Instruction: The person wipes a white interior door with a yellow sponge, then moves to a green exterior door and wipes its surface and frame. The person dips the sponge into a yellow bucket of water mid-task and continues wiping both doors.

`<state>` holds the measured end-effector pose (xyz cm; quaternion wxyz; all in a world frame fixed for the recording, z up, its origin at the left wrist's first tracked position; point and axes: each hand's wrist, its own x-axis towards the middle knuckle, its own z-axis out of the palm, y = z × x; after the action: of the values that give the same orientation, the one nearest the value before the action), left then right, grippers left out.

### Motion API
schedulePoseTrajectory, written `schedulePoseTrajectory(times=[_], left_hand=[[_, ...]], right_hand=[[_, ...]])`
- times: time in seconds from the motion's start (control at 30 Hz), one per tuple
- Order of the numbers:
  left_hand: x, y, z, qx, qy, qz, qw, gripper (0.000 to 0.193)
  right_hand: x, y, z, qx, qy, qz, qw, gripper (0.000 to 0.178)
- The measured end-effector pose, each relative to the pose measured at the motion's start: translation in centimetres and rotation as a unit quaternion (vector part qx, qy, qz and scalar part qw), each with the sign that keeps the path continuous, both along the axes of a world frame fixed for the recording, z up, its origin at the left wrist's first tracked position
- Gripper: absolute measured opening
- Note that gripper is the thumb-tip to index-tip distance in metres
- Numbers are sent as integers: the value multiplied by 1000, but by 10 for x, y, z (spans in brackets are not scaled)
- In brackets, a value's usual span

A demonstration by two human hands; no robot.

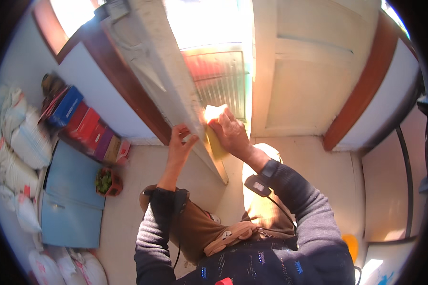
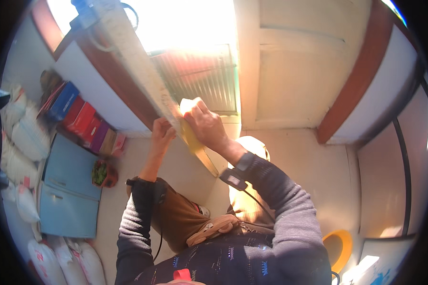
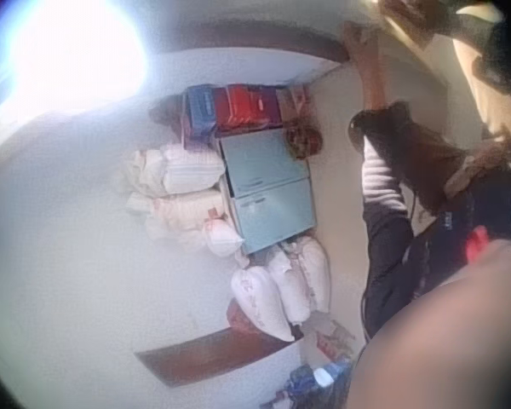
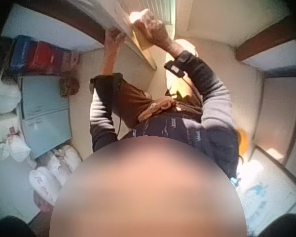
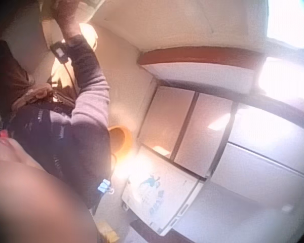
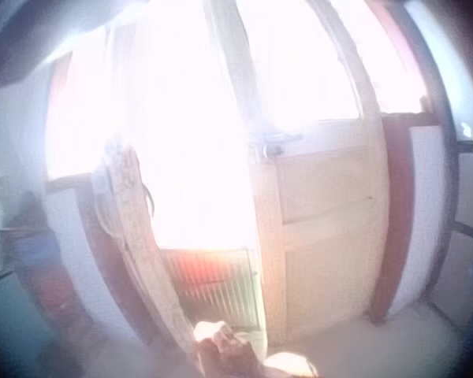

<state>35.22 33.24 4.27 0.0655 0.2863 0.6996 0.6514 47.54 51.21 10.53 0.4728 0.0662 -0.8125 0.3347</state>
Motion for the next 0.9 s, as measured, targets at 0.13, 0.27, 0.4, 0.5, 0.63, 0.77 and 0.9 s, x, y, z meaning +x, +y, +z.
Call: schedulePoseTrajectory(times=[0.13,0.27,0.4,0.5,0.63,0.77,0.9], left_hand=[[3,-4,7,-14,3,-18,1000,44],[9,-15,14,-60,21,-24,998,46],[4,-24,5,-84,56,-8,995,51],[-4,-33,-4,-133,130,-1,983,50],[-14,-29,-6,-136,179,-38,974,56],[-3,-18,6,-92,42,3,995,65],[10,-13,15,-115,75,-4,991,67]], right_hand=[[84,80,-87,-441,-133,147,875,21],[231,151,-138,-589,-148,1,794,27],[410,164,-182,-585,-154,-203,770,29],[536,140,-210,-528,-132,-425,723,30],[669,94,-248,-211,-311,-728,573,36],[743,67,-296,-241,-363,-788,435,44],[755,69,-337,-227,-454,-765,396,55]])
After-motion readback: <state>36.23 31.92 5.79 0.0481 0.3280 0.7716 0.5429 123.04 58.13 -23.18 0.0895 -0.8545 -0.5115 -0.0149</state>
